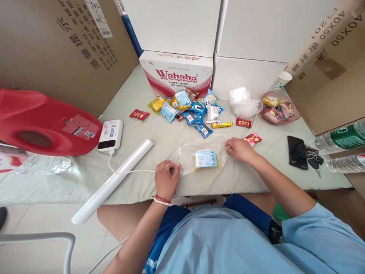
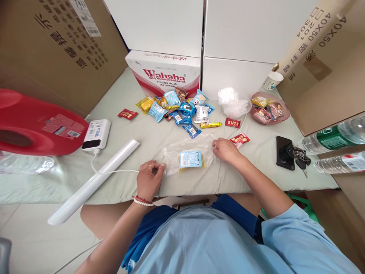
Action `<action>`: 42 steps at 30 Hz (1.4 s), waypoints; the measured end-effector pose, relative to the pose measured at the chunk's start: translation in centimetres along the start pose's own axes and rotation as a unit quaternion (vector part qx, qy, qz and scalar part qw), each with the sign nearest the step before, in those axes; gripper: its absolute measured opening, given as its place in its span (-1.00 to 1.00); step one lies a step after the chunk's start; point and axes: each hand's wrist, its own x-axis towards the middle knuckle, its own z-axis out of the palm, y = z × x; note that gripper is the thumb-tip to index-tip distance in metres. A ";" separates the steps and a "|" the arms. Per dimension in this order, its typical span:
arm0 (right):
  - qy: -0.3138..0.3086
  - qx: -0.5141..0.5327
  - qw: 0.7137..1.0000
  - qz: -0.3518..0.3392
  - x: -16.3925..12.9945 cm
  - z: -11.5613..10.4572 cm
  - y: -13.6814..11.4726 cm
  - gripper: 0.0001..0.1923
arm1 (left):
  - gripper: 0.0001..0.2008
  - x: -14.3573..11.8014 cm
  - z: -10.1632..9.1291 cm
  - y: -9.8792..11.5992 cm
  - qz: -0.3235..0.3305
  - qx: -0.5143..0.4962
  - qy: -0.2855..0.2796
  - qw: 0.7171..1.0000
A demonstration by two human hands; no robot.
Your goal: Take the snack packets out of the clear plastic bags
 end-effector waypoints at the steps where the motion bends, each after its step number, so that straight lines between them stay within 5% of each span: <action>1: 0.027 -0.028 0.999 -0.020 0.3 -0.5 -0.4 -0.77 | -0.75 0.0 0.2 0.1 -0.007 0.010 0.008 1.000; 5: 0.087 -0.020 0.985 -0.146 3.8 -1.6 -2.5 -0.66 | -0.62 0.1 0.8 0.5 -0.030 0.025 0.035 0.999; 9: 0.012 -0.002 0.970 -0.241 8.5 -0.3 -5.3 -0.48 | -0.33 0.7 1.3 1.5 -0.040 0.025 0.028 0.998; 13: -0.048 -0.074 0.967 -0.238 11.4 1.2 -8.3 -0.37 | -0.10 1.7 1.8 2.2 -0.070 0.016 -0.014 0.997; 15: -0.074 -0.110 0.967 -0.219 12.2 1.3 -9.3 -0.53 | -0.15 2.2 2.1 2.3 -0.089 0.011 -0.029 0.996; 18: -0.125 -0.100 0.965 -0.210 12.8 0.4 -9.9 -0.81 | -0.53 2.8 2.4 2.3 -0.095 0.023 -0.052 0.994; 21: -0.109 -0.061 0.960 -0.249 11.8 -1.1 -9.9 -0.88 | -0.88 3.0 2.5 2.4 -0.085 0.048 -0.079 0.992; 26: -0.046 -0.091 0.948 -0.301 5.7 -2.9 -10.5 -0.82 | -0.81 2.9 2.5 2.9 -0.075 0.062 -0.051 0.994; 33: -0.138 -0.210 0.921 -0.297 -1.2 0.5 -10.4 -0.47 | -0.89 3.9 0.5 2.7 -0.073 0.032 -0.117 0.990; 39: -0.105 -0.106 0.937 -0.317 -2.1 1.4 -9.1 -0.55 | -0.77 4.6 -2.0 0.6 -0.108 -0.105 -0.227 0.962; 42: -0.101 -0.049 0.935 -0.336 -2.6 1.4 -9.0 -0.56 | -0.83 4.2 -2.3 0.6 -0.136 -0.145 -0.202 0.959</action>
